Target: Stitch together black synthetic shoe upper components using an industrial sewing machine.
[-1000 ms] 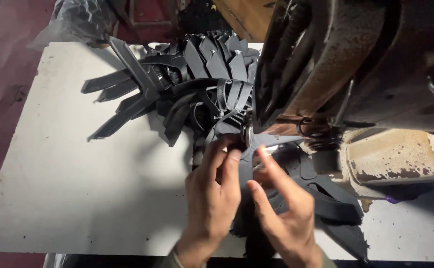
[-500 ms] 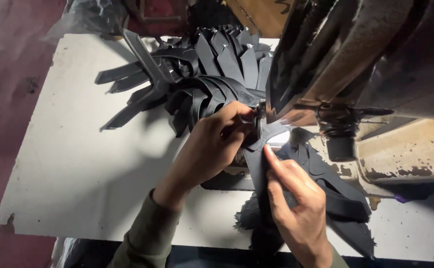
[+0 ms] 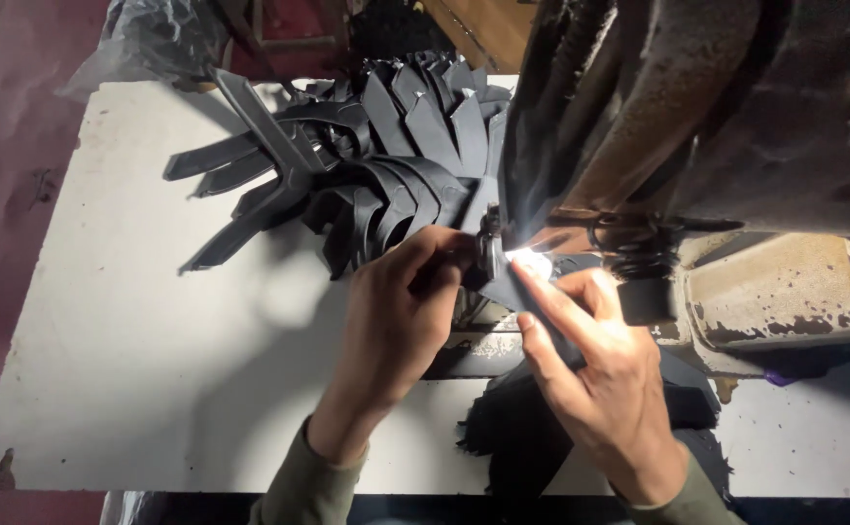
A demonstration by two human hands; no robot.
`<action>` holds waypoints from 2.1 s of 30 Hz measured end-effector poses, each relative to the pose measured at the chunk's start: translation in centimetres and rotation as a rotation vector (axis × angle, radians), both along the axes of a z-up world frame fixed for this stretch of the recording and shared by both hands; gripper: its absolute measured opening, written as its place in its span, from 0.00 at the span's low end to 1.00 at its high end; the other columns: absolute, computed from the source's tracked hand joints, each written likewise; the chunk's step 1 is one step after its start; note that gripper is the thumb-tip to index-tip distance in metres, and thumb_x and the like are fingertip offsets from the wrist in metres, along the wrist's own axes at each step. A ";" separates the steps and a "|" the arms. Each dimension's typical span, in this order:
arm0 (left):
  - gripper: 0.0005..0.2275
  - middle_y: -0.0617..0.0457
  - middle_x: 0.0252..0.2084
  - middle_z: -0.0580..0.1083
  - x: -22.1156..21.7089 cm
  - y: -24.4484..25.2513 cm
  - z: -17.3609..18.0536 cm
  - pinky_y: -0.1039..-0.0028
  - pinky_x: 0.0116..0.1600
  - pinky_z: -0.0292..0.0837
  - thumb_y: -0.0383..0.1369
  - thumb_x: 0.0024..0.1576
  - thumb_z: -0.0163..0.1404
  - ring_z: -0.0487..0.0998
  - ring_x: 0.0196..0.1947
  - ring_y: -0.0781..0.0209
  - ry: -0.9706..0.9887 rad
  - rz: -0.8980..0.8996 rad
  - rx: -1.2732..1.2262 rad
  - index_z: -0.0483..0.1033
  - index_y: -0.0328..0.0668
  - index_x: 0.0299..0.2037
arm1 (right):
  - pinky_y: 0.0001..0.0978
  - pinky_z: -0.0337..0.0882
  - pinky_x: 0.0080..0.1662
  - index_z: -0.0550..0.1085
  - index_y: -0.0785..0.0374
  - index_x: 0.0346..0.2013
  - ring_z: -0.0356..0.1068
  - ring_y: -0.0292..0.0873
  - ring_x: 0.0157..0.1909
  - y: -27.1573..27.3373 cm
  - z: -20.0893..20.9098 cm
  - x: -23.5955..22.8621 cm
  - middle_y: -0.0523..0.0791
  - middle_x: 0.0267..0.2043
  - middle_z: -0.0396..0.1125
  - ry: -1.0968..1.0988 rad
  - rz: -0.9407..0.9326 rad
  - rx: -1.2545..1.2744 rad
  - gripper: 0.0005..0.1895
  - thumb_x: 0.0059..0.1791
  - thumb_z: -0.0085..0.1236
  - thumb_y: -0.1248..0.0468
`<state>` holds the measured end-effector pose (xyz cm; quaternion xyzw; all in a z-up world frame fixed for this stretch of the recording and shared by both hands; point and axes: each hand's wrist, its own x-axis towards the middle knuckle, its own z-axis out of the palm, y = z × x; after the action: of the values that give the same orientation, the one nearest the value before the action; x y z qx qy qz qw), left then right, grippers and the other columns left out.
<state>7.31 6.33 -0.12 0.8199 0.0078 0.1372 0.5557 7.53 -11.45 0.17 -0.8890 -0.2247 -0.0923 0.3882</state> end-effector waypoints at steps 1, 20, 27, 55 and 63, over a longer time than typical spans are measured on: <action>0.09 0.58 0.26 0.76 -0.2 -0.3 0.0 0.78 0.25 0.60 0.23 0.55 0.47 0.65 0.20 0.70 0.018 0.012 -0.060 0.79 0.39 0.42 | 0.26 0.56 0.24 0.76 0.61 0.58 0.54 0.35 0.22 -0.4 -0.2 0.4 0.44 0.38 0.65 0.032 -0.003 -0.028 0.23 0.48 0.57 0.65; 0.11 0.58 0.25 0.76 -3.3 -5.9 -2.6 0.77 0.31 0.75 0.24 0.59 0.49 0.78 0.23 0.66 -0.014 0.234 -0.006 0.70 0.35 0.52 | 0.35 0.71 0.42 0.78 0.67 0.55 0.73 0.46 0.42 -3.6 -5.4 3.9 0.49 0.54 0.70 -0.553 0.062 -0.511 0.19 0.49 0.62 0.73; 0.10 0.58 0.26 0.76 -2.2 -6.9 -2.9 0.76 0.32 0.73 0.26 0.61 0.48 0.76 0.23 0.66 0.005 0.243 -0.023 0.71 0.38 0.52 | 0.36 0.72 0.58 0.74 0.72 0.55 0.74 0.50 0.56 -8.4 -4.8 0.1 0.56 0.59 0.70 0.025 0.012 0.020 0.25 0.42 0.60 0.73; 0.20 0.32 0.60 0.67 -7.1 -8.4 0.7 0.48 0.64 0.64 0.42 0.65 0.40 0.65 0.62 0.35 -0.212 0.064 0.165 0.79 0.30 0.41 | 0.23 0.83 0.43 0.76 0.60 0.45 0.81 0.34 0.35 -12.0 -7.6 -7.1 0.43 0.38 0.78 -0.064 0.028 0.177 0.34 0.26 0.77 0.62; 0.23 0.60 0.25 0.80 -6.1 -6.9 -0.4 0.83 0.20 0.61 0.27 0.58 0.46 0.68 0.15 0.73 0.069 0.188 -0.114 0.68 0.37 0.67 | 0.17 0.75 0.29 0.78 0.57 0.44 0.78 0.31 0.23 -4.7 -7.4 -7.7 0.41 0.27 0.79 -0.054 0.053 0.237 0.29 0.29 0.75 0.60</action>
<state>1.25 -0.59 -0.53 0.7868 0.1116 0.1600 0.5855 -0.21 -16.15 -7.28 -0.8277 -0.2458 -0.1321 0.4868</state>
